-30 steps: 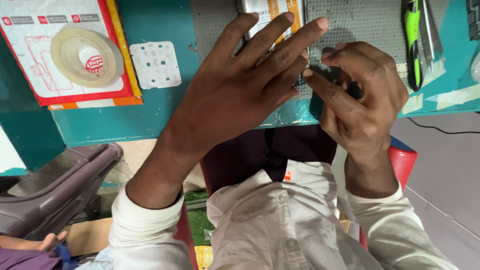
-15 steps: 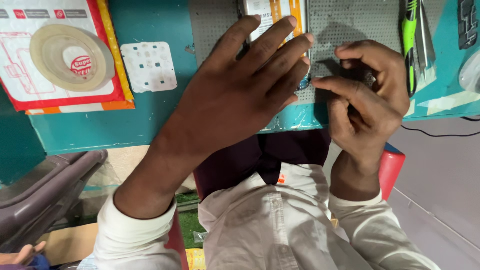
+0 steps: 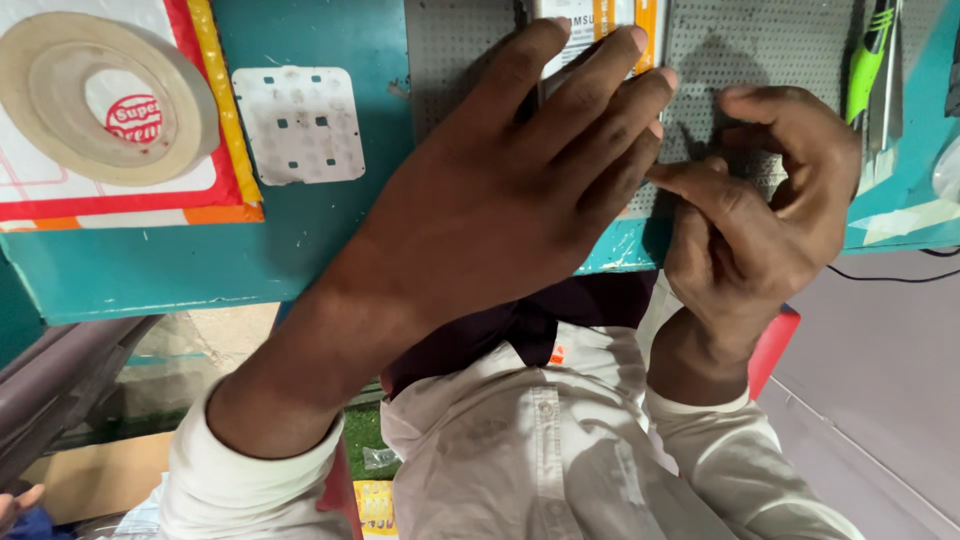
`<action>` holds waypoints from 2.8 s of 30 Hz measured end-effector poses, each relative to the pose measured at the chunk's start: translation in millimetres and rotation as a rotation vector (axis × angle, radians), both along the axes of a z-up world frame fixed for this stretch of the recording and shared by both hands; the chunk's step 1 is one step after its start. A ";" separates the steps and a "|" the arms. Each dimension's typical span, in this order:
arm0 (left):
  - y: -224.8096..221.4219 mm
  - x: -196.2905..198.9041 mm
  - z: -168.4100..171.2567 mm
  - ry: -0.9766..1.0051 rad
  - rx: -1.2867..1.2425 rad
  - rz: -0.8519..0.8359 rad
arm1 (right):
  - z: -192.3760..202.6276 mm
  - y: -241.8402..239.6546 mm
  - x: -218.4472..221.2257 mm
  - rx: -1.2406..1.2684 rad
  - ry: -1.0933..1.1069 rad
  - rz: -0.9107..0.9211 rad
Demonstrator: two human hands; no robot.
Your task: The person works on a disassembled smartphone, using tweezers and a screwdriver to adjust internal components and connectors. The person repeatedly repositions the phone and uses tools to manipulate small parts inside the device.
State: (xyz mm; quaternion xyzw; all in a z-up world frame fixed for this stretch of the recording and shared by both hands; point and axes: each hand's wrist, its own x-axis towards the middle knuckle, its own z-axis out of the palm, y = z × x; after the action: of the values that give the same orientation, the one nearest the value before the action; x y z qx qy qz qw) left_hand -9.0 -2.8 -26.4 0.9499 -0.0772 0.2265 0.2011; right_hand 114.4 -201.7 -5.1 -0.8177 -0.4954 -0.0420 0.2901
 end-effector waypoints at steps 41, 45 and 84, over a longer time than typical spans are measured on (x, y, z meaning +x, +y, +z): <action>5.1 3.6 19.5 -0.089 -0.176 0.429 | 19.1 32.4 -56.9 -0.047 0.047 -0.229; 6.4 8.1 15.1 -0.056 -0.078 0.465 | 18.0 33.8 -54.5 -0.055 -0.021 -0.238; -79.1 0.8 -0.8 -0.143 -1.642 0.198 | 4.6 -12.7 48.4 0.372 1.620 0.290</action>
State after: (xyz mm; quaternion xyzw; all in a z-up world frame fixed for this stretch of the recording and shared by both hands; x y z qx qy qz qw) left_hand -8.2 -82.0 -27.2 0.4865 0.1839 0.2874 0.8043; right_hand 162.8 -214.4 -0.5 -0.4622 -0.2193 0.5144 0.6883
